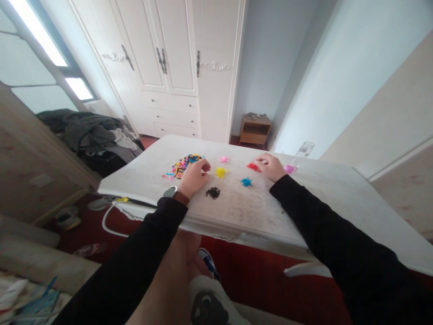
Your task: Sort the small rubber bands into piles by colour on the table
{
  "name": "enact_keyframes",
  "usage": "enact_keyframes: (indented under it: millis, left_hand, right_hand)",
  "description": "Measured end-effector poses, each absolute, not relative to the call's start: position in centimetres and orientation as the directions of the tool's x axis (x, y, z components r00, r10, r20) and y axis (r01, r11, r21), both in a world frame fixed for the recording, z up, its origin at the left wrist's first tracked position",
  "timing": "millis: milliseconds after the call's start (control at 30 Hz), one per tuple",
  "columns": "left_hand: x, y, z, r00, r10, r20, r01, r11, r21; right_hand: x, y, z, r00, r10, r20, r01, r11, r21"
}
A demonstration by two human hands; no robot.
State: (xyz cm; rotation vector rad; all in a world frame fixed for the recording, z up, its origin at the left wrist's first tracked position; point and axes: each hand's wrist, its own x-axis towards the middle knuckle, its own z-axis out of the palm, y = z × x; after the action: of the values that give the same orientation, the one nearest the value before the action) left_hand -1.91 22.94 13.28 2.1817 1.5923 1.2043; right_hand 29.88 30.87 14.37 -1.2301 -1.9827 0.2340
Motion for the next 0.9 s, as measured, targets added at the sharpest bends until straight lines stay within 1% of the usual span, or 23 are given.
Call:
enact_keyframes:
  millis: [100,233,367,500,600,667,767,900]
  left_hand:
    - [-2.1,23.0,13.4,0.037,0.854,0.519,0.663,-0.410,0.627]
    - [-2.4,22.8,13.6,-0.148,0.822,0.550,0.634,-0.348,0.691]
    - [-2.5,22.5,13.8,-0.246,0.810,0.533,0.640,-0.277,0.716]
    - [-2.7,22.6,13.9,-0.341,0.781,0.523,0.639,-0.216,0.738]
    - [-2.8,22.8,13.9,-0.372,0.780,0.503,0.618,-0.196,0.761]
    - [-2.8,22.9,13.9,-0.361,0.790,0.497,0.608,-0.205,0.767]
    - [-2.9,22.9,13.8,-0.329,0.803,0.498,0.619,-0.215,0.756]
    - [-3.1,23.3,13.3,-0.332,0.804,0.493,0.642,-0.190,0.743]
  right_hand:
    - [30.0,31.1,14.2,-0.230,0.824,0.518,0.684,0.516,-0.516]
    - [30.0,31.3,14.1,-0.245,0.808,0.535,0.688,0.534,-0.491]
    - [29.7,31.4,14.4,-0.296,0.770,0.565,0.690,0.582,-0.431]
    - [29.0,31.4,14.6,-0.385,0.723,0.574,0.674,0.645,-0.360]
    - [28.6,31.3,14.6,-0.436,0.703,0.562,0.657,0.675,-0.334]
    - [28.4,31.3,14.5,-0.452,0.696,0.557,0.650,0.685,-0.328]
    - [28.2,31.4,14.4,-0.445,0.696,0.564,0.650,0.684,-0.331]
    - [27.9,31.5,14.3,-0.415,0.702,0.578,0.660,0.670,-0.340]
